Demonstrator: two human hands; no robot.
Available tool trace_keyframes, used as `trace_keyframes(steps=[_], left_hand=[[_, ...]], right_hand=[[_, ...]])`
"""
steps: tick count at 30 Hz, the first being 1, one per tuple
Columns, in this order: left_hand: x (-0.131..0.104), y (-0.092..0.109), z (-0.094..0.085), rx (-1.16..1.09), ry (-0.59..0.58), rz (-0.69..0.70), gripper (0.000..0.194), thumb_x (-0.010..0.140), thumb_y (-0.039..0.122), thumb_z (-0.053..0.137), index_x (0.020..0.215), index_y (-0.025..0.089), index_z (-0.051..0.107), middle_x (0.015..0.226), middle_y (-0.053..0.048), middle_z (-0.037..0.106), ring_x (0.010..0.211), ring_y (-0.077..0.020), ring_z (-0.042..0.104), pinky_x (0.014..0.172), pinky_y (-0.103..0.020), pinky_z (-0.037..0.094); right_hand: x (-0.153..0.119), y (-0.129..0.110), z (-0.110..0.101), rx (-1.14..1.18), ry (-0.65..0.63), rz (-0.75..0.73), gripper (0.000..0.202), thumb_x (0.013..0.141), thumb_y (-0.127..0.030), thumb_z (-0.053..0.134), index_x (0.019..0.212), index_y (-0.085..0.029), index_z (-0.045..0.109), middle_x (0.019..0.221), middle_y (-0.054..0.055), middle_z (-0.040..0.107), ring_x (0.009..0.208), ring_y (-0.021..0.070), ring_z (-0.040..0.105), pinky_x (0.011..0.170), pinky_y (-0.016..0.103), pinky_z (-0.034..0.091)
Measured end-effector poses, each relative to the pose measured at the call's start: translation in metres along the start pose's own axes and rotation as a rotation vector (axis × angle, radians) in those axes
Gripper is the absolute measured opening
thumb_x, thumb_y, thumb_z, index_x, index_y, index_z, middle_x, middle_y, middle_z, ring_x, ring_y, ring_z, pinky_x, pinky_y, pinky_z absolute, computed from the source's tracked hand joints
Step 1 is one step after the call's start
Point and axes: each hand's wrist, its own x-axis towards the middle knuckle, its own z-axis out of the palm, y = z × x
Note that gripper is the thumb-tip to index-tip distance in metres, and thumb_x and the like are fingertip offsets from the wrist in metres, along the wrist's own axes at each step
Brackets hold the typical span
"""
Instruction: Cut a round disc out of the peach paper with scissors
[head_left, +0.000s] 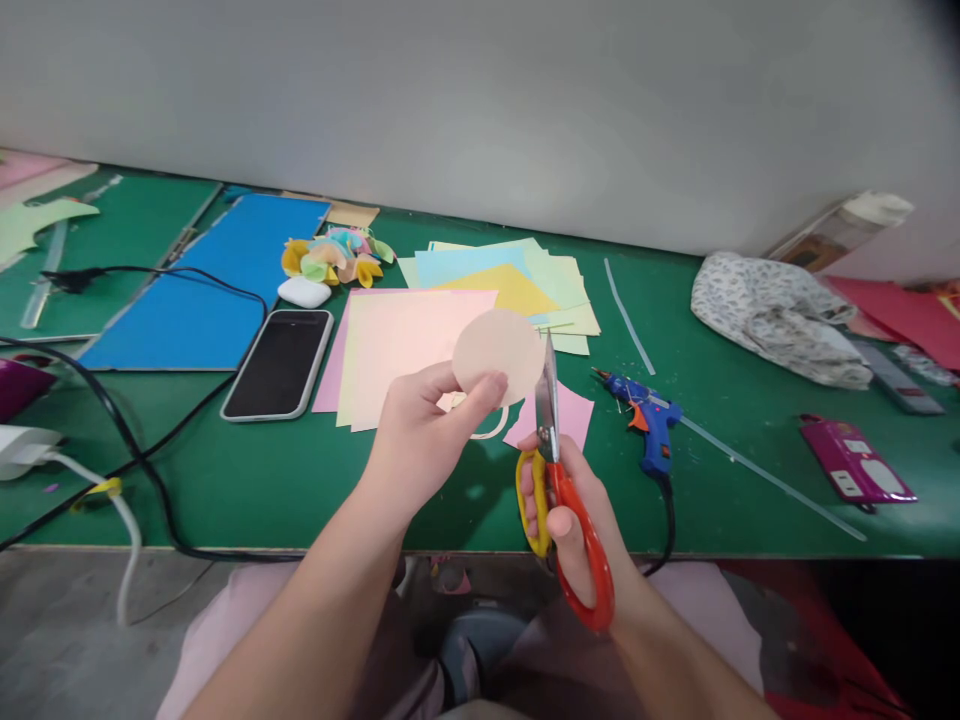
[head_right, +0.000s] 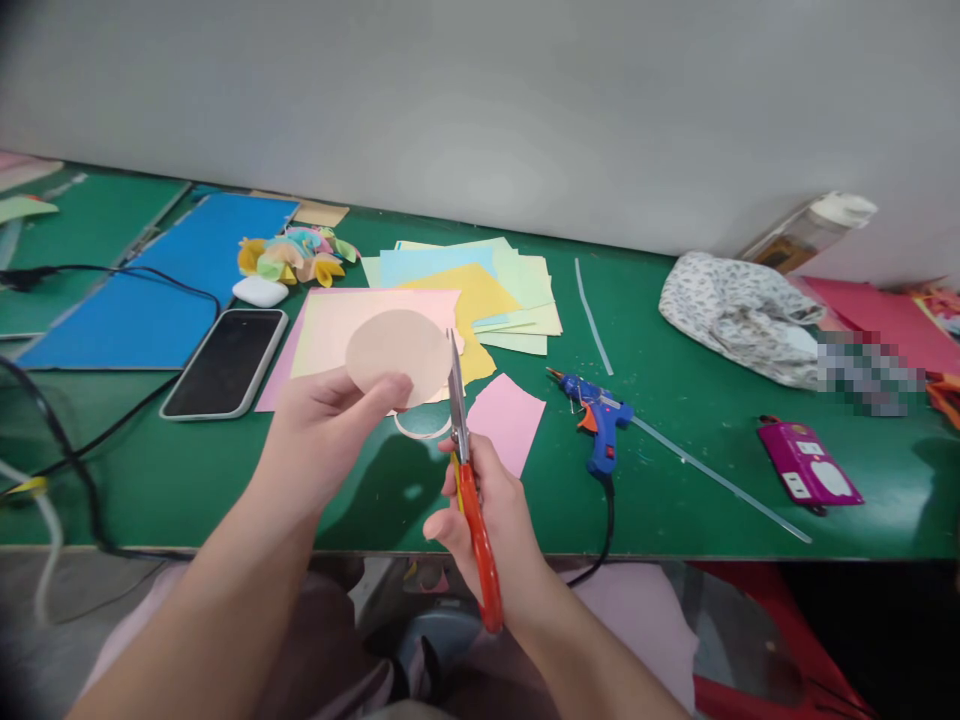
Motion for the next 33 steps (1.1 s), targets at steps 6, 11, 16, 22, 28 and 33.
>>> trace_keyframes(steps=[6,11,16,22,28,33], left_hand=[[-0.001,0.001,-0.001,-0.004,0.02,-0.051,0.025,0.086,0.035,0.076,0.065,0.022,0.073,0.074,0.001,0.079,0.073,-0.0172,0.07,0.067,-0.026,0.052],[0.0,-0.003,-0.002,-0.009,0.046,-0.078,0.025,0.086,0.041,0.077,0.07,0.021,0.076,0.076,-0.002,0.08,0.078,-0.0209,0.072,0.068,-0.028,0.054],[0.001,0.0,-0.001,-0.046,0.07,-0.065,0.022,0.084,0.037,0.078,0.069,0.022,0.078,0.073,0.001,0.078,0.072,-0.0172,0.067,0.068,-0.027,0.051],[0.002,0.005,-0.003,-0.022,0.121,-0.062,0.022,0.081,0.036,0.076,0.064,0.022,0.074,0.068,0.001,0.07,0.071,-0.0173,0.061,0.067,-0.028,0.048],[0.002,0.001,-0.003,0.009,0.197,-0.039,0.029,0.083,0.04,0.075,0.061,0.022,0.069,0.065,0.002,0.064,0.07,-0.0173,0.058,0.066,-0.028,0.047],[0.001,-0.001,0.003,-0.05,0.094,-0.123,0.018,0.079,0.038,0.082,0.072,0.022,0.08,0.076,-0.001,0.079,0.078,-0.0207,0.071,0.07,-0.028,0.054]], right_hand=[[-0.002,-0.003,0.0,-0.033,0.009,0.008,0.086,0.073,-0.099,0.067,0.12,-0.027,0.065,0.086,-0.002,0.051,0.064,0.0141,0.041,0.05,0.025,0.039],[-0.001,-0.005,0.0,-0.044,0.004,0.01,0.088,0.071,-0.101,0.068,0.118,-0.027,0.064,0.084,-0.003,0.051,0.062,0.0138,0.04,0.048,0.025,0.038],[-0.001,-0.006,0.0,-0.042,0.005,0.021,0.087,0.071,-0.099,0.07,0.117,-0.026,0.064,0.081,-0.003,0.05,0.061,0.0136,0.039,0.047,0.024,0.038],[-0.002,-0.011,0.0,-0.075,-0.022,0.033,0.088,0.072,-0.101,0.067,0.116,-0.025,0.063,0.076,-0.005,0.046,0.058,0.0128,0.036,0.046,0.025,0.036],[-0.002,-0.011,0.002,-0.068,-0.022,0.051,0.089,0.068,-0.102,0.068,0.113,-0.026,0.062,0.071,-0.007,0.044,0.054,0.0115,0.031,0.042,0.023,0.028],[-0.001,-0.006,0.002,-0.059,-0.021,0.035,0.089,0.066,-0.101,0.071,0.113,-0.025,0.063,0.076,-0.005,0.049,0.057,0.0116,0.035,0.046,0.023,0.03]])
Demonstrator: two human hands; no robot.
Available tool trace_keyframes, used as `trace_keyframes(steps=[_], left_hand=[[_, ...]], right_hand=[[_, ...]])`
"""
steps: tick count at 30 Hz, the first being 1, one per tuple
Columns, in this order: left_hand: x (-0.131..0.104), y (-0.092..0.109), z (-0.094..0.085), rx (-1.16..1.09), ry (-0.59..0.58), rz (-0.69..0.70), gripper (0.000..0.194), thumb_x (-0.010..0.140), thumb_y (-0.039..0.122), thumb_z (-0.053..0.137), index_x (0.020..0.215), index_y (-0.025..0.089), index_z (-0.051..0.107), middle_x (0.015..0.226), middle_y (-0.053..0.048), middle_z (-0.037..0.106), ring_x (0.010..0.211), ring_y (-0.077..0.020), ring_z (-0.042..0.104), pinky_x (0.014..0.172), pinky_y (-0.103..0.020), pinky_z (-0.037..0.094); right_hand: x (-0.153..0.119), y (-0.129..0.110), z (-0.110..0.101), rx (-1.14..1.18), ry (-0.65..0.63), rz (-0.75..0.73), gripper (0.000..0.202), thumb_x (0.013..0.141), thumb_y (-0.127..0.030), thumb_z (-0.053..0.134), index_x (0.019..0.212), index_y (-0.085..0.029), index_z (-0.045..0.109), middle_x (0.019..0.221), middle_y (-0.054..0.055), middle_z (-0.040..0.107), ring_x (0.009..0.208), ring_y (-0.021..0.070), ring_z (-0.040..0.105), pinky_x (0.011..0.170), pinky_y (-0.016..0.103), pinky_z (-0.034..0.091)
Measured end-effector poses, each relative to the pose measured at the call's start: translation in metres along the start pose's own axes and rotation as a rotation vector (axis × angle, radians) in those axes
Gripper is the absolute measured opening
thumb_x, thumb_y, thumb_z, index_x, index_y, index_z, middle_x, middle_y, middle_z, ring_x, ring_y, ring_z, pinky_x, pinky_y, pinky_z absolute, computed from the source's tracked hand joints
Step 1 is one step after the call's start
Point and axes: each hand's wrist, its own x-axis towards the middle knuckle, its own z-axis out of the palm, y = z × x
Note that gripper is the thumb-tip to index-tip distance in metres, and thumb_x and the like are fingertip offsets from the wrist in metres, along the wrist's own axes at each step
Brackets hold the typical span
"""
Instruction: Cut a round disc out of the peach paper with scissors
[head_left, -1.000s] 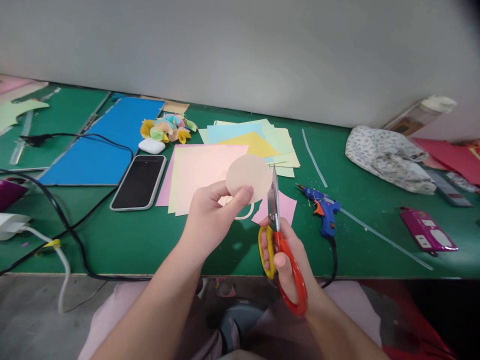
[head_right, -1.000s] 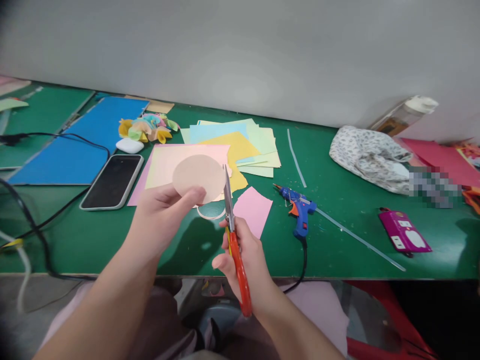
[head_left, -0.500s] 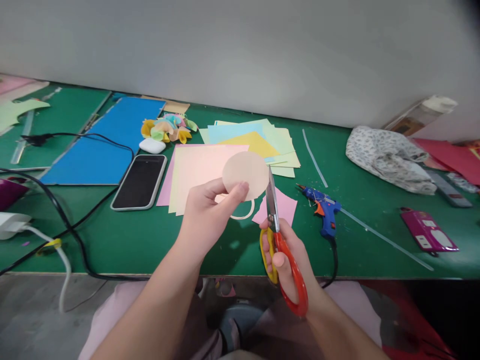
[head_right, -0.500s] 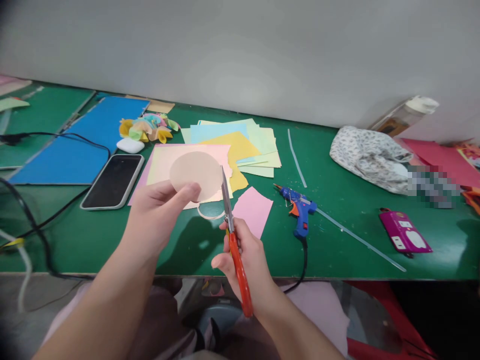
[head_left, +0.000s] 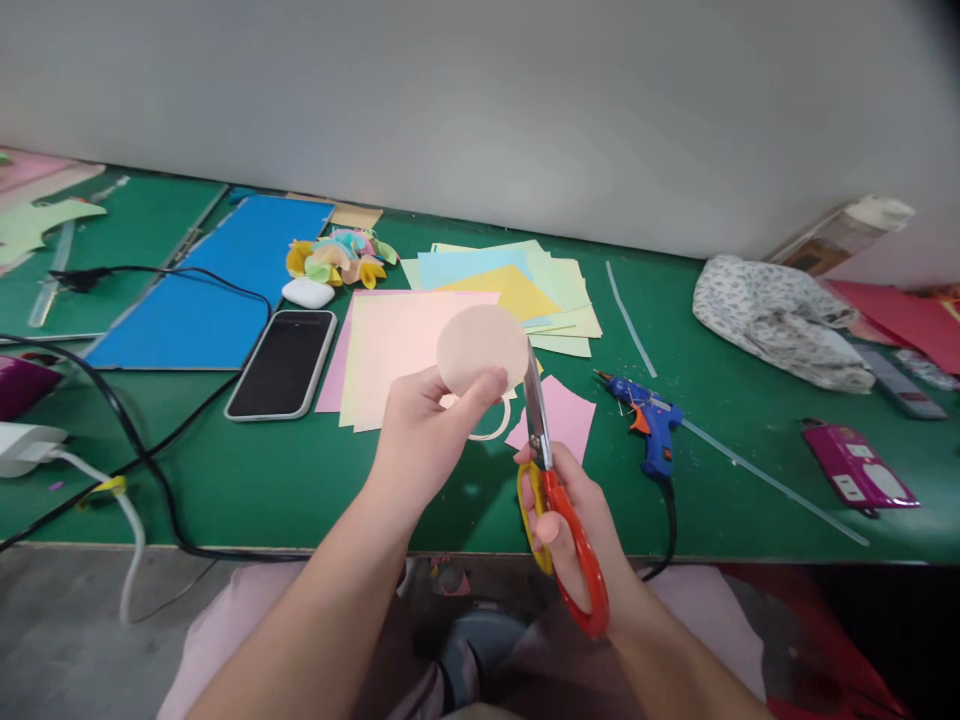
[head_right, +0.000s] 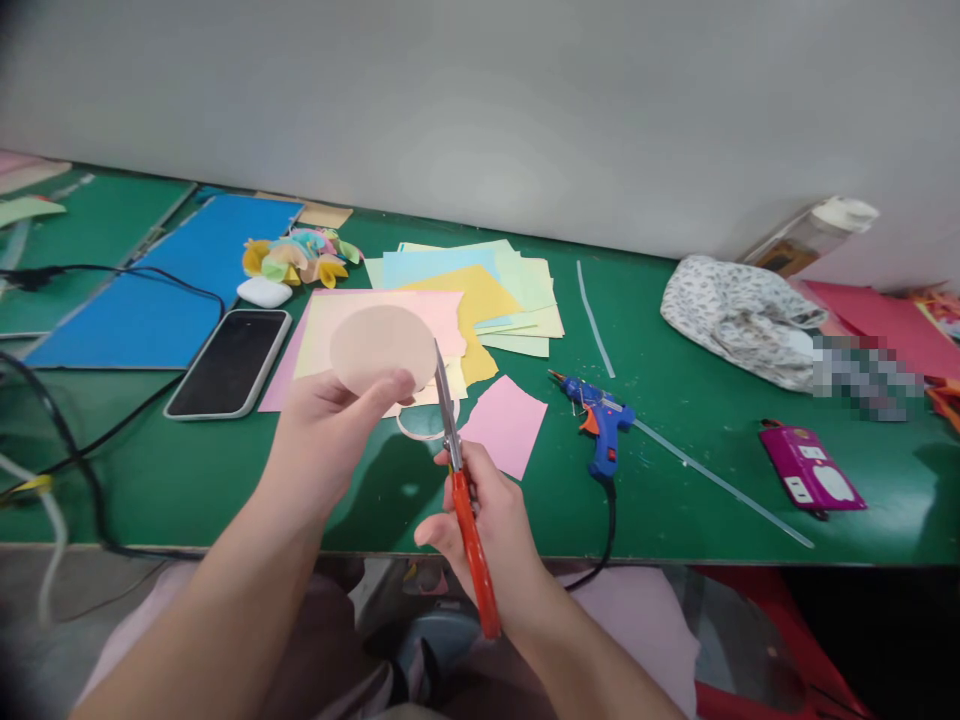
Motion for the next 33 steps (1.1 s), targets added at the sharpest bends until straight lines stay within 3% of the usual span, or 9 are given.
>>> trace_keyframes(steps=[4,10,20,33], left_hand=[[-0.0007,0.0032,0.0024,0.042,-0.009,-0.009,0.022,0.075,0.04,0.083,0.066,0.021,0.077,0.069,-0.002,0.076,0.07,-0.0201,0.068,0.064,-0.028,0.053],[-0.0016,0.0076,0.0019,0.092,-0.054,0.03,0.025,0.075,0.038,0.078,0.058,0.022,0.071,0.06,0.0,0.068,0.061,-0.0166,0.061,0.056,-0.026,0.047],[-0.0012,0.0056,0.0009,0.07,-0.052,0.014,0.024,0.076,0.038,0.08,0.059,0.022,0.073,0.062,-0.001,0.072,0.064,-0.0186,0.066,0.059,-0.026,0.051],[0.0005,0.0025,-0.0018,0.003,-0.055,0.015,0.026,0.078,0.039,0.082,0.062,0.021,0.073,0.064,0.001,0.068,0.065,-0.0154,0.059,0.063,-0.026,0.048]], right_hand=[[0.0019,0.005,-0.0014,0.044,-0.011,0.006,0.097,0.06,-0.103,0.071,0.119,-0.027,0.064,0.085,-0.004,0.053,0.059,0.0114,0.038,0.048,0.025,0.037],[0.0019,0.0044,-0.0007,0.062,0.018,-0.009,0.094,0.061,-0.1,0.075,0.12,-0.027,0.066,0.087,-0.003,0.052,0.062,0.0125,0.041,0.051,0.025,0.039],[-0.0012,0.0023,-0.0014,-0.001,0.024,-0.022,0.09,0.069,-0.102,0.068,0.118,-0.027,0.064,0.084,-0.003,0.051,0.061,0.0135,0.04,0.047,0.025,0.039],[-0.0008,0.0009,-0.0003,0.009,0.037,-0.003,0.092,0.064,-0.102,0.07,0.114,-0.025,0.065,0.079,-0.004,0.05,0.058,0.0125,0.037,0.045,0.024,0.036]])
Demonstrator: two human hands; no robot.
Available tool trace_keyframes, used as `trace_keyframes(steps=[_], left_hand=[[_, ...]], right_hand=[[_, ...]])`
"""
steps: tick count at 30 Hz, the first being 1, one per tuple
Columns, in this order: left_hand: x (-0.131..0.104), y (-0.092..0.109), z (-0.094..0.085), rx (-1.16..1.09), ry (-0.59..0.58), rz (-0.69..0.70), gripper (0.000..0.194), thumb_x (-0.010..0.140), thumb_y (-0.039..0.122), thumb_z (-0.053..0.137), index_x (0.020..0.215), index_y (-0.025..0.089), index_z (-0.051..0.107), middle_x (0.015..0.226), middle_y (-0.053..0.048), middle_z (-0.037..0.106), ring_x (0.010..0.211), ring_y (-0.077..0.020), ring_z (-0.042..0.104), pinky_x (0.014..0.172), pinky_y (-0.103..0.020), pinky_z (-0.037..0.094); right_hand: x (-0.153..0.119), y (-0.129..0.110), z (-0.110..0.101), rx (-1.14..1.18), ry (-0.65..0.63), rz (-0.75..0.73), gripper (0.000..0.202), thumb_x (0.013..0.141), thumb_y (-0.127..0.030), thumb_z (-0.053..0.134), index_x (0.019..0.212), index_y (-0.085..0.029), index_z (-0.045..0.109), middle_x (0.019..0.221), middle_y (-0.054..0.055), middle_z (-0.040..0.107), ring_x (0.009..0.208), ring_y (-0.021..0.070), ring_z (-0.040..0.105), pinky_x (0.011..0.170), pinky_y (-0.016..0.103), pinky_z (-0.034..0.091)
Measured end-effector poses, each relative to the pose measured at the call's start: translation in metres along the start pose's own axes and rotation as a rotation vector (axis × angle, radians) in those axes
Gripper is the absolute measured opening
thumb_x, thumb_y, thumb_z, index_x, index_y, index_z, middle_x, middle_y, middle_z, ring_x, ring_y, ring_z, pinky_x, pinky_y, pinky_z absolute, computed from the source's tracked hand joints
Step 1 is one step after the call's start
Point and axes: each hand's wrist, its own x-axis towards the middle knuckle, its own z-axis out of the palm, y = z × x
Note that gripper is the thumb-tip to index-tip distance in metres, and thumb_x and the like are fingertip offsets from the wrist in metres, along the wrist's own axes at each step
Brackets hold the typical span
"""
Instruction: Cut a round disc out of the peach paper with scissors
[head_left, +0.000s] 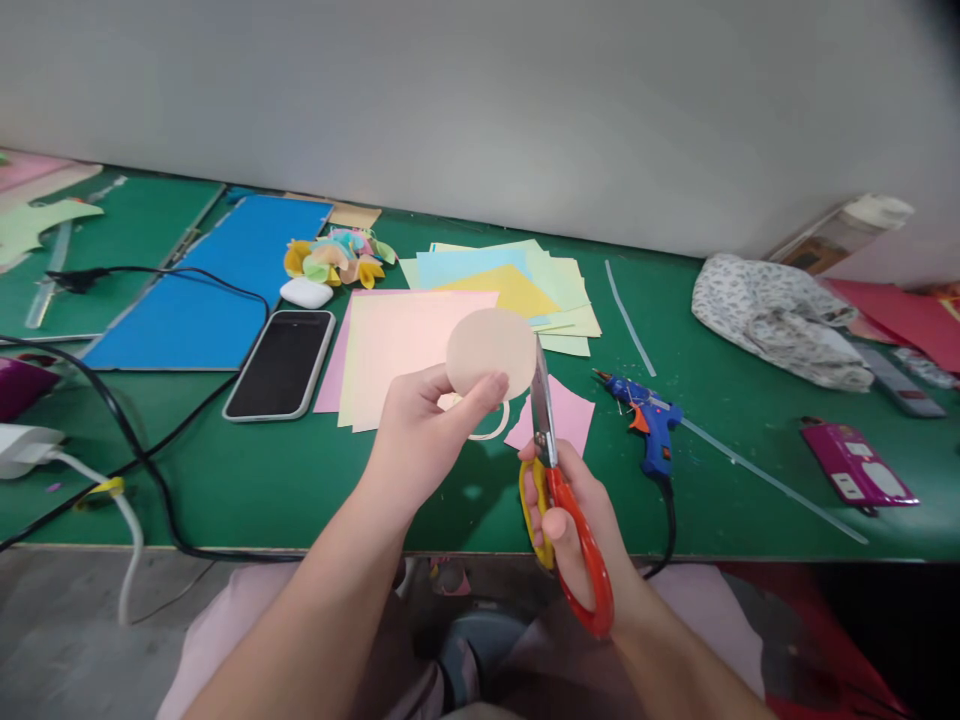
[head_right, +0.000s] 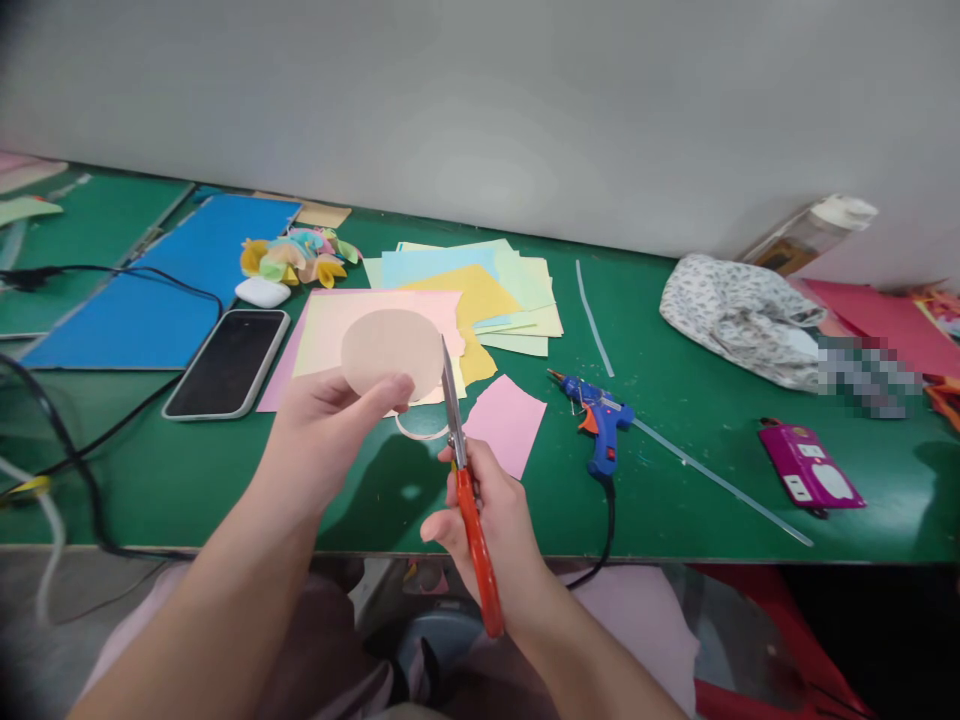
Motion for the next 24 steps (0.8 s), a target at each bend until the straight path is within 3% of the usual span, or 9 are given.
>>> trace_keyframes(steps=[14,24], left_hand=[[0.0018,-0.0039,0.0002,-0.038,0.072,0.024,0.023,0.08,0.039,0.08,0.066,0.021,0.078,0.068,0.0,0.075,0.07,-0.0172,0.065,0.067,-0.027,0.05],[-0.0015,-0.0003,-0.0012,0.034,-0.072,0.086,0.027,0.084,0.033,0.076,0.061,0.021,0.069,0.061,0.005,0.066,0.062,-0.0108,0.055,0.058,-0.023,0.041]], right_hand=[[-0.0003,-0.0003,-0.0009,0.037,-0.017,0.008,0.084,0.068,-0.096,0.075,0.113,-0.026,0.065,0.072,-0.007,0.045,0.057,0.0115,0.033,0.045,0.022,0.03],[-0.0001,0.0006,-0.002,0.067,0.002,-0.036,0.085,0.068,-0.096,0.076,0.118,-0.029,0.066,0.087,-0.002,0.055,0.063,0.0134,0.045,0.05,0.024,0.041]])
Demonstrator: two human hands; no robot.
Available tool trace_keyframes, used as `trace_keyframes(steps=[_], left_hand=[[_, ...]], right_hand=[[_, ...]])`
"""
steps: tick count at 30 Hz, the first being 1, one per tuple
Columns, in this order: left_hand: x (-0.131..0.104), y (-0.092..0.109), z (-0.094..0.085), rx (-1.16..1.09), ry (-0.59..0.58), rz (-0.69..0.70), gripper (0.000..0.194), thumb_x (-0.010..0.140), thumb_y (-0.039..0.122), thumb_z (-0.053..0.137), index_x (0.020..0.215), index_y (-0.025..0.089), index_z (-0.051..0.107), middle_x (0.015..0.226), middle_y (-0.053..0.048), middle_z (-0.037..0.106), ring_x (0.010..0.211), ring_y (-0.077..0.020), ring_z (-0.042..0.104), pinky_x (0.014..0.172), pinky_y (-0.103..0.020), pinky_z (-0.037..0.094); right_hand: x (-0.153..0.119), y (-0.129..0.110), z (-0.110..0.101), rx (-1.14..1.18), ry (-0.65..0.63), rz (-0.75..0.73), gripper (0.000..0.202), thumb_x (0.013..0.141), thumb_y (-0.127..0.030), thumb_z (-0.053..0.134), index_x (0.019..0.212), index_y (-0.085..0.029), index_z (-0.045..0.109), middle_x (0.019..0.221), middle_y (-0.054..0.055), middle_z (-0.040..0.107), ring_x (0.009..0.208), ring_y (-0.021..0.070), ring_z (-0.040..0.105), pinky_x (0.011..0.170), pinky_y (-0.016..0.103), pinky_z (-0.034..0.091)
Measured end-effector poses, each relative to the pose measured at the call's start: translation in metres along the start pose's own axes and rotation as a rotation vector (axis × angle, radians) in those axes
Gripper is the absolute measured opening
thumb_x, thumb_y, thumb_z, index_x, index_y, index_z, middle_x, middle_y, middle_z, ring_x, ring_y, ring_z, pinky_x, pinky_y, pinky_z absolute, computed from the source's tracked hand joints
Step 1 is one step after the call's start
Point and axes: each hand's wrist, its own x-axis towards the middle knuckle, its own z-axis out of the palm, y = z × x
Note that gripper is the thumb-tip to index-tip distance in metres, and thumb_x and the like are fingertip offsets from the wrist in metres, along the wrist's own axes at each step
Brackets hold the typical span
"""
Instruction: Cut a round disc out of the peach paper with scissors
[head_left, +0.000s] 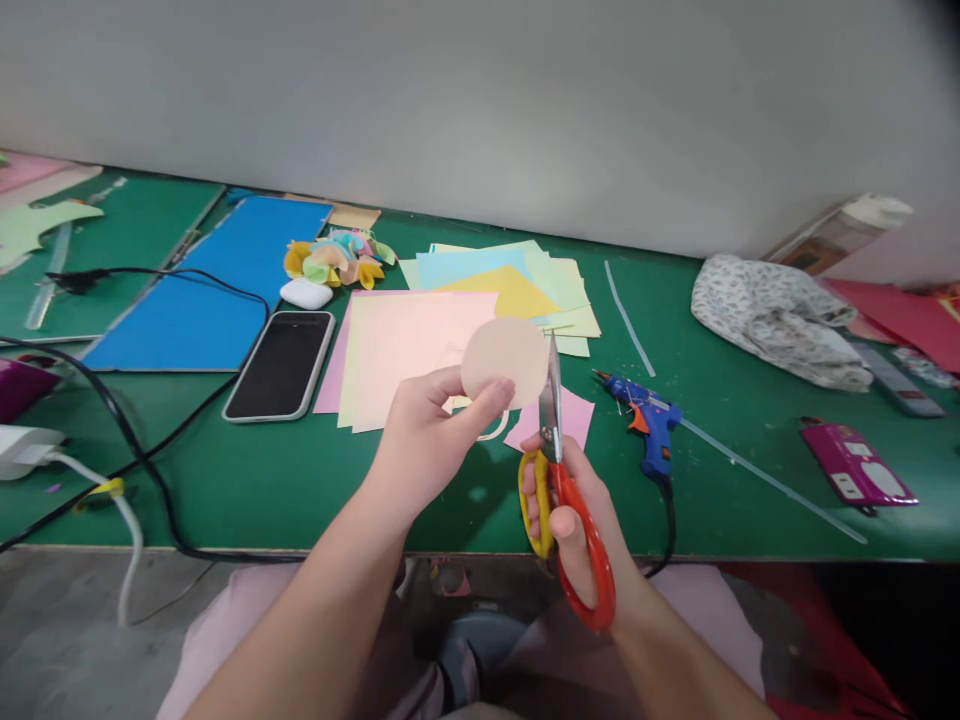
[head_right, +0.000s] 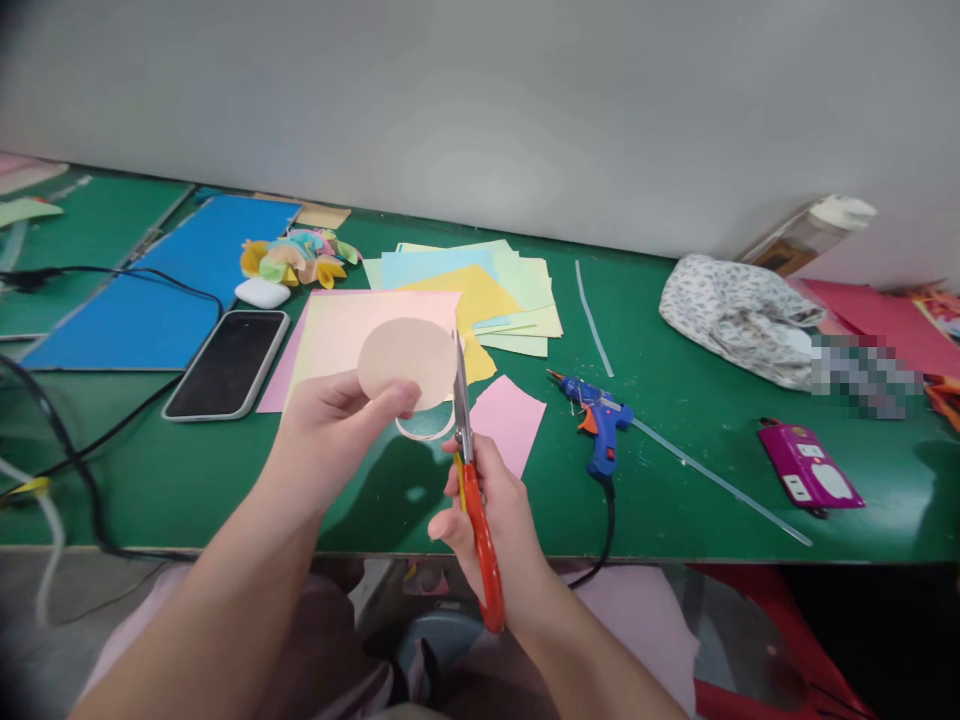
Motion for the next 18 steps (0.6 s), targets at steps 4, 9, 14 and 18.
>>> trace_keyframes(steps=[4,9,14,18], left_hand=[[0.0009,0.0008,0.0012,-0.014,-0.008,-0.003,0.028,0.084,0.034,0.076,0.06,0.021,0.069,0.061,0.005,0.065,0.061,-0.0106,0.054,0.057,-0.023,0.039],[0.0018,-0.001,0.0007,-0.027,0.0,-0.013,0.029,0.084,0.037,0.078,0.061,0.021,0.069,0.062,0.004,0.065,0.063,-0.0116,0.055,0.06,-0.024,0.04],[0.0022,-0.002,-0.0002,-0.034,0.026,-0.026,0.03,0.084,0.038,0.078,0.061,0.021,0.07,0.063,0.003,0.065,0.064,-0.0127,0.055,0.061,-0.025,0.041],[0.0026,-0.0023,-0.0006,-0.056,0.031,-0.039,0.027,0.084,0.036,0.078,0.063,0.021,0.073,0.066,0.003,0.07,0.066,-0.0136,0.058,0.063,-0.025,0.044]], right_hand=[[-0.0007,0.0,-0.0001,-0.026,0.003,-0.01,0.082,0.073,-0.096,0.072,0.119,-0.029,0.065,0.085,-0.002,0.054,0.062,0.0137,0.044,0.049,0.024,0.04],[-0.0007,0.0,0.0003,-0.045,0.012,-0.011,0.082,0.075,-0.096,0.071,0.119,-0.027,0.065,0.084,-0.002,0.052,0.062,0.0138,0.043,0.047,0.024,0.039],[-0.0006,-0.0021,0.0014,-0.033,0.007,0.026,0.084,0.071,-0.097,0.073,0.117,-0.027,0.065,0.082,-0.003,0.052,0.062,0.0138,0.041,0.047,0.024,0.038],[-0.0013,-0.0024,0.0006,-0.032,-0.008,0.038,0.083,0.072,-0.097,0.072,0.116,-0.027,0.064,0.079,-0.004,0.049,0.062,0.0137,0.038,0.048,0.023,0.036]])
